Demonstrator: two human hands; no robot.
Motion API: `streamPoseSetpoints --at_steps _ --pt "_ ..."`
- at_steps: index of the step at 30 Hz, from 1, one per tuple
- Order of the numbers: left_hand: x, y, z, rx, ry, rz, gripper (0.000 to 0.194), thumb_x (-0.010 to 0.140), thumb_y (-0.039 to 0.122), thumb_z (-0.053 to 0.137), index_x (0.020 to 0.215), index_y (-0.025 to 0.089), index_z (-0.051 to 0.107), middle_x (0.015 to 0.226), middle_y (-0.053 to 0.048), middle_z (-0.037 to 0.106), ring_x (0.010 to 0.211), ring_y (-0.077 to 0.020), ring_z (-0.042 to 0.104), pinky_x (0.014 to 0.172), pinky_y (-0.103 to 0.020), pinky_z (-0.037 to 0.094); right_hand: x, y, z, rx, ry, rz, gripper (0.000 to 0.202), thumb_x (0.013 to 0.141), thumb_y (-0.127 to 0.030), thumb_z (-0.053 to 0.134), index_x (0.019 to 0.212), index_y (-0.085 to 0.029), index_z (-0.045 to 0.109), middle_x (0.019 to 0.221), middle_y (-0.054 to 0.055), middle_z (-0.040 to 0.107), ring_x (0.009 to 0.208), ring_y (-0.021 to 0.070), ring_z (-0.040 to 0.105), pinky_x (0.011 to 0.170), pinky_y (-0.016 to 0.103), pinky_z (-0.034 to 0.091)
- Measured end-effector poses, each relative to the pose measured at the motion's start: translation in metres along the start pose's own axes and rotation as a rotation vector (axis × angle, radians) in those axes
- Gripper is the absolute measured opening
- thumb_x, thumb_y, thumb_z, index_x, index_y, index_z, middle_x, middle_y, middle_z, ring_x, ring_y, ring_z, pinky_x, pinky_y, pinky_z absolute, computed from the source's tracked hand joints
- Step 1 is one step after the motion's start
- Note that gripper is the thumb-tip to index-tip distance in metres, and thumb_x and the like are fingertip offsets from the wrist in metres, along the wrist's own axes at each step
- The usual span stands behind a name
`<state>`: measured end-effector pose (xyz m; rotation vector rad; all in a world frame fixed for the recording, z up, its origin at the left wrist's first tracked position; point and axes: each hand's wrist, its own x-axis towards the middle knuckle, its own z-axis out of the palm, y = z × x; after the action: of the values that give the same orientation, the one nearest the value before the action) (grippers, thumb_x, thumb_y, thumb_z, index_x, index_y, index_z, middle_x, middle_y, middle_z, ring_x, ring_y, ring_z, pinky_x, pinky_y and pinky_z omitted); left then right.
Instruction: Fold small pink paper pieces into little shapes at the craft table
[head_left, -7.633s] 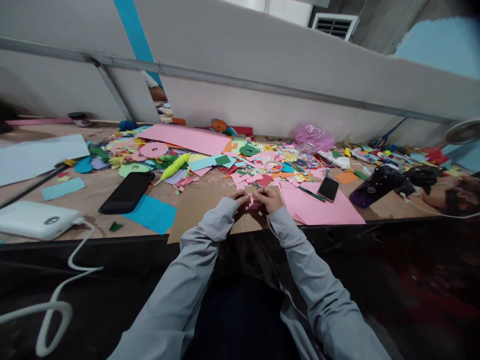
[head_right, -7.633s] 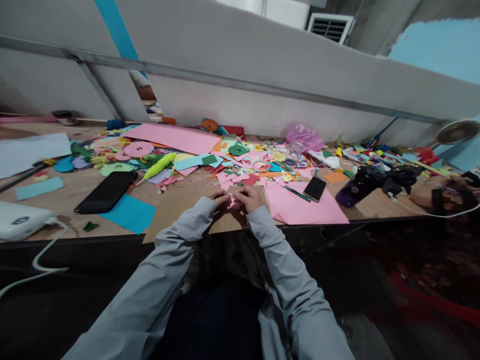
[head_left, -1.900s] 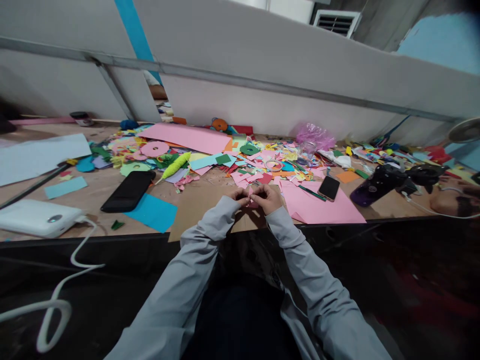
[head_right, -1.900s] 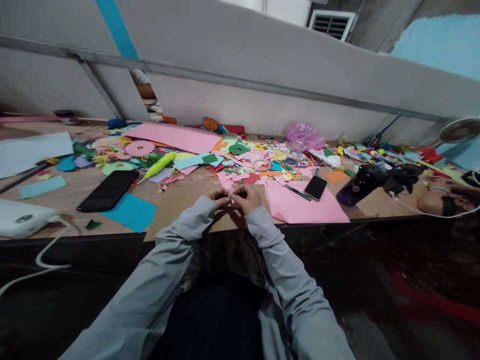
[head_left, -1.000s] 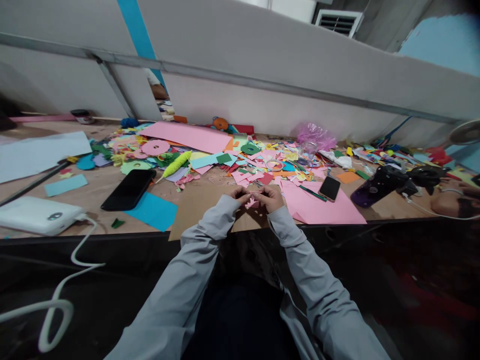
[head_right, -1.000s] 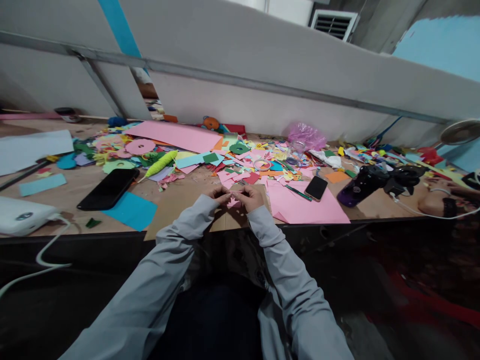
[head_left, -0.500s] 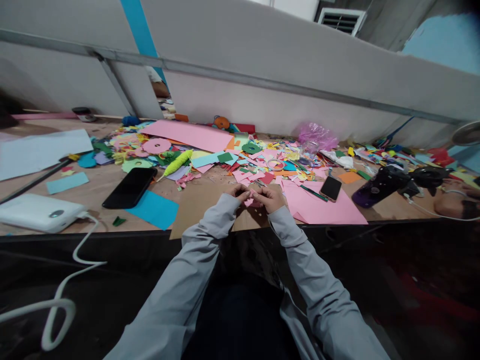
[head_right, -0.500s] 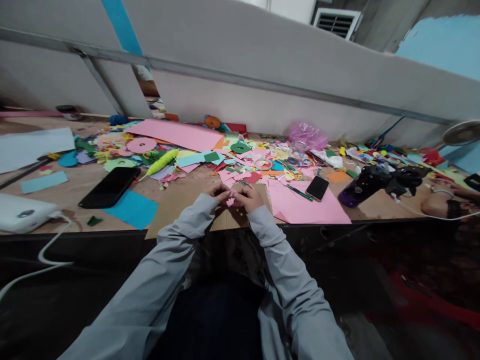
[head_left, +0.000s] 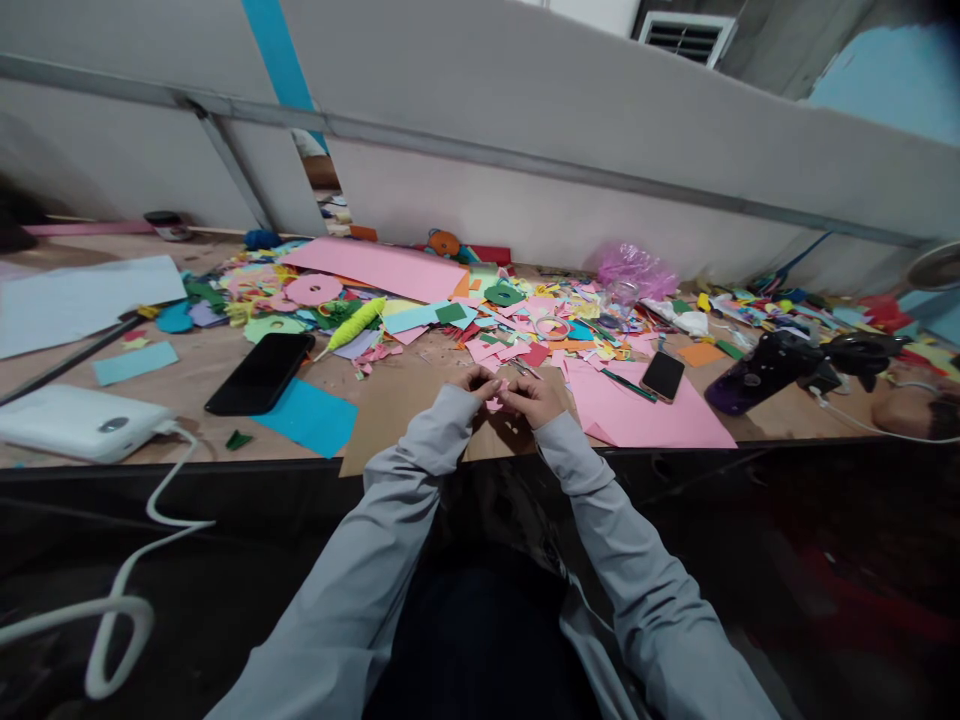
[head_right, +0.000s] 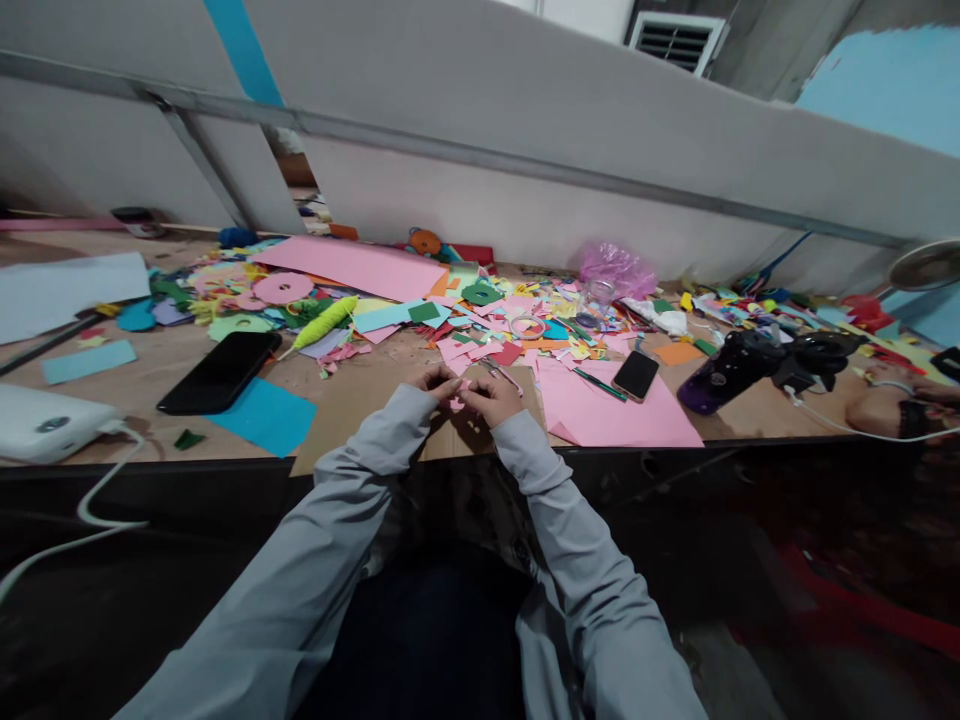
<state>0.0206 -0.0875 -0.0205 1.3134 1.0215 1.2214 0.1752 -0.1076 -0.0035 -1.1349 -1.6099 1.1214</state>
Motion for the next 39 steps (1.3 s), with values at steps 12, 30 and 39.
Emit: streamPoseSetpoints --at_steps 12,30,39 --pt "0.002 0.004 -0.005 -0.146 0.007 -0.128 0.043 0.056 0.051 0.076 0.072 0.016 0.056 0.055 0.001 0.063 0.044 -0.0097 0.055 0.041 -0.019 0.039 0.001 0.0 -0.003 0.023 0.125 -0.18 0.024 0.072 -0.04 0.067 0.077 -0.017 0.066 0.07 0.002 0.064 0.061 0.0132 0.054 0.055 0.025 0.042" --pt "0.0 0.009 -0.005 -0.128 -0.076 -0.221 0.04 0.051 0.046 0.079 0.062 0.016 0.055 0.049 0.002 0.059 0.043 -0.0087 0.052 0.044 -0.021 0.039 0.005 0.007 -0.002 -0.31 0.13 -0.49 0.005 0.076 -0.024 0.066 0.076 -0.02 0.07 0.079 0.003 0.065 0.072 0.0153 0.058 0.066 0.028 0.046" --pt "0.0 0.008 -0.006 -0.155 -0.129 -0.19 0.039 0.055 0.047 0.077 0.061 0.016 0.055 0.046 0.002 0.057 0.038 -0.0074 0.047 0.04 -0.02 0.033 0.004 0.005 0.0 -0.361 0.089 -0.563 0.006 0.08 -0.024 0.062 0.078 -0.02 0.066 0.083 0.004 0.064 0.077 0.0159 0.058 0.069 0.029 0.047"
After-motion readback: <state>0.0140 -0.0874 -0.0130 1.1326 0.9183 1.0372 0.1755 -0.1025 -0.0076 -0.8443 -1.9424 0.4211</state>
